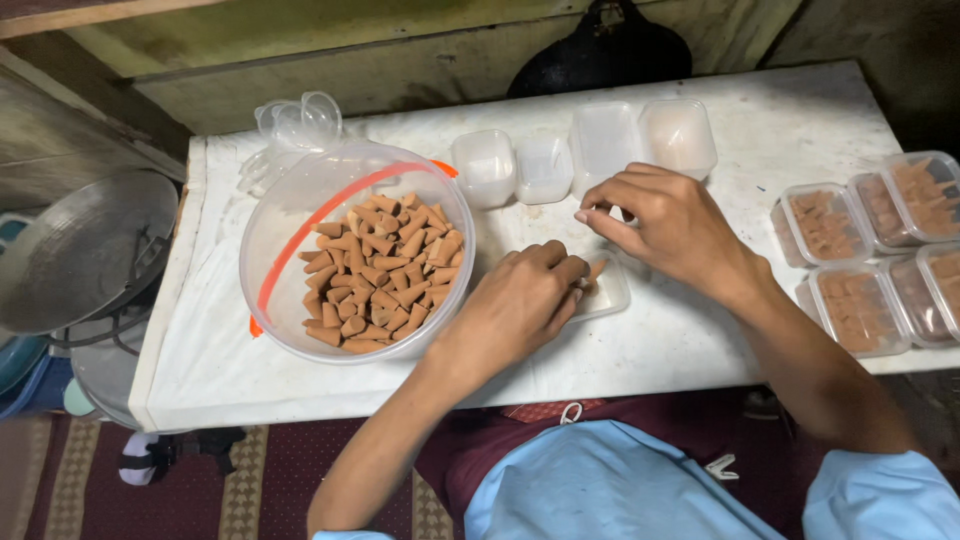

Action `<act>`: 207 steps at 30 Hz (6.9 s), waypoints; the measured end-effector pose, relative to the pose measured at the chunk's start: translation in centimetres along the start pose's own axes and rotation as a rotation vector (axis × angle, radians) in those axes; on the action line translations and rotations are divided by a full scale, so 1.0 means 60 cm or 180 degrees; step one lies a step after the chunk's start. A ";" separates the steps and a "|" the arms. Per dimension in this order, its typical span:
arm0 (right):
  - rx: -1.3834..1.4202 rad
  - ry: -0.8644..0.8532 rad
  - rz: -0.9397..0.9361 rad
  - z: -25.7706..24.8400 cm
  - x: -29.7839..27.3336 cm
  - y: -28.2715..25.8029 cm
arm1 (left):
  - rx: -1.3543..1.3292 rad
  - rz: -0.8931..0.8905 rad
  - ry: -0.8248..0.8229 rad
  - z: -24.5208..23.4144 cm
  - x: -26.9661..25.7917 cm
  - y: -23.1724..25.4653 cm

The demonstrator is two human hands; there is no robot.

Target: The person picks up incense cones from a large bucket and places them into smaller plastic containers on a table.

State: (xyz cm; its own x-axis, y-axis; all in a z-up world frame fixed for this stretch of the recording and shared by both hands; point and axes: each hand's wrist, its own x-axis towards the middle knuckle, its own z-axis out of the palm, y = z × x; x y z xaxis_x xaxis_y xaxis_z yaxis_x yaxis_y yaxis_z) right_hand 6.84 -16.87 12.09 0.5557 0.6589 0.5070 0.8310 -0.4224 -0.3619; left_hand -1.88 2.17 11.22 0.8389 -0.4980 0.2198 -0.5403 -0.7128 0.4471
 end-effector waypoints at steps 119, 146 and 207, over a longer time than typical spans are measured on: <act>-0.0066 -0.1825 0.0874 0.116 -0.091 -0.007 | 0.0275 -0.0788 0.0232 0.105 -0.040 -0.053; 0.0693 -0.0259 -0.0961 -0.030 0.125 -0.118 | -0.0124 -0.0122 0.0775 -0.208 -0.104 0.011; 0.0784 -0.1999 -0.0376 0.122 0.256 -0.129 | 0.1977 -0.1983 -0.0736 -0.167 -0.163 -0.248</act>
State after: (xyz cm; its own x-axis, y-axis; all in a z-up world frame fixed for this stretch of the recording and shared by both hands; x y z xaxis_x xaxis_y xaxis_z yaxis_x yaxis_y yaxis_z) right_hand 8.74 1.09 16.93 0.2804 0.9594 0.0311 0.8140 -0.2205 -0.5373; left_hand -1.40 22.58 11.08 0.9930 0.0278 -0.1148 0.0121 -0.9907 -0.1358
